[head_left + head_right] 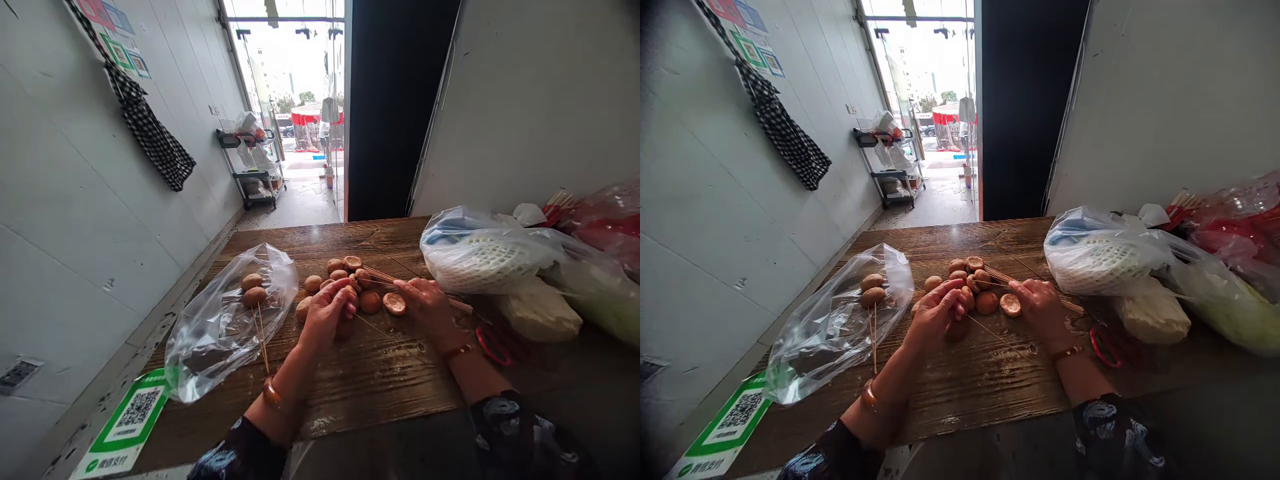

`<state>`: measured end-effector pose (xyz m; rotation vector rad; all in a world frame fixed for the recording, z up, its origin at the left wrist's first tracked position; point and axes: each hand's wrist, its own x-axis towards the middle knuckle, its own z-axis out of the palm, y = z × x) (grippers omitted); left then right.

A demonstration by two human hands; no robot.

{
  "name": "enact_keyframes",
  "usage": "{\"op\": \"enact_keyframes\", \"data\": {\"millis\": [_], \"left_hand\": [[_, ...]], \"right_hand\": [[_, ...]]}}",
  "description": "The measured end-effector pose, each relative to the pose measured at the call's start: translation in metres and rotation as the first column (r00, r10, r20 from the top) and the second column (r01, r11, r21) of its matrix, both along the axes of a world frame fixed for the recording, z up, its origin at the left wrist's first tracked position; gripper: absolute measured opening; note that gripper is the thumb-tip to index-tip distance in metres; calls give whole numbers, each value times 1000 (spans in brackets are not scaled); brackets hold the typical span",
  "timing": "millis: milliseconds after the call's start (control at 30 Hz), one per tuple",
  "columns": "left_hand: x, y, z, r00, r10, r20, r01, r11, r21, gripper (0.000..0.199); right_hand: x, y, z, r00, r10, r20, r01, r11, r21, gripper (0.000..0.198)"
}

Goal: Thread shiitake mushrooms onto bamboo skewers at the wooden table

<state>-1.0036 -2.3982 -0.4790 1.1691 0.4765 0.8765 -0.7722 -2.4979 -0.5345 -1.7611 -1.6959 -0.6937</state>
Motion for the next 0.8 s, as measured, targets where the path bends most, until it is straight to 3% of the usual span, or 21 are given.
{"op": "enact_keyframes", "data": {"millis": [133,233,467,567,800], "left_hand": [[2,-5,3,998,-38,-46,38,999,3,54],[5,-9,5,995,-45,-92,50,997,55,44],[11,-10,3,956,86,-279,-22,974,225,26],[13,-11,-1,914,198,-354,-62,931,360,23],[9,-12,-1,842,396,-367,-98,780,618,27]], "right_hand": [[-13,-3,9,995,59,81,-60,998,11,25],[-19,-3,13,992,102,69,-101,995,-16,24],[-21,-3,13,990,138,13,-137,990,-31,22],[-19,-2,13,992,123,-16,-124,991,-52,24],[-3,1,6,999,-30,-46,25,994,-103,37]]}}
